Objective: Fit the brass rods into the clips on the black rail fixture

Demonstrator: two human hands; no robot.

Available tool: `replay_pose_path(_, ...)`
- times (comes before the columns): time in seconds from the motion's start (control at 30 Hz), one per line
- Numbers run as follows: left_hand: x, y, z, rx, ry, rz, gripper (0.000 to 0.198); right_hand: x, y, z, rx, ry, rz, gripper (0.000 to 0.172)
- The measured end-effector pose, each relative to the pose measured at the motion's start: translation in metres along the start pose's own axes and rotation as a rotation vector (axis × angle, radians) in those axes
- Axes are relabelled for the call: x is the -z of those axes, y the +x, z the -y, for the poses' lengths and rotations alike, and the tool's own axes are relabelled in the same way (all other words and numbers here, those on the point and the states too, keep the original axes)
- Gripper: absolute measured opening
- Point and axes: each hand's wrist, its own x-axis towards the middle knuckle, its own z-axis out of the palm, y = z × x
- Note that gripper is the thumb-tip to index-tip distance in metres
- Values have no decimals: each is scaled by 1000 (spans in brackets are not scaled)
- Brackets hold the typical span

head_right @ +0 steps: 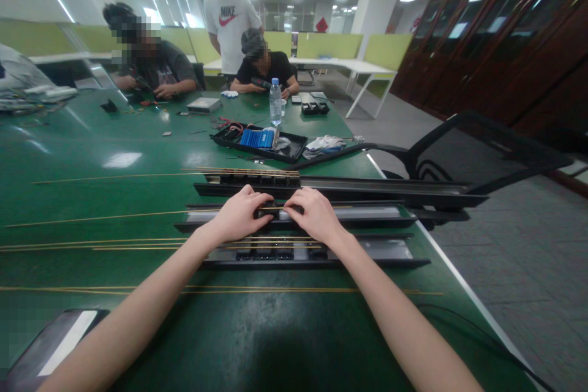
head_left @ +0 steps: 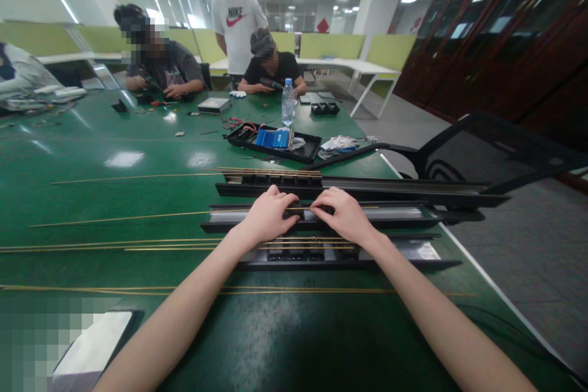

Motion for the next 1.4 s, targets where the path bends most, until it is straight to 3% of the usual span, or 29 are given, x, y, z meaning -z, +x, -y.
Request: replay_pose_path(1.4,-3,-1,3,-32,5,-28,41,32,-6,-27,27,-66,138,11)
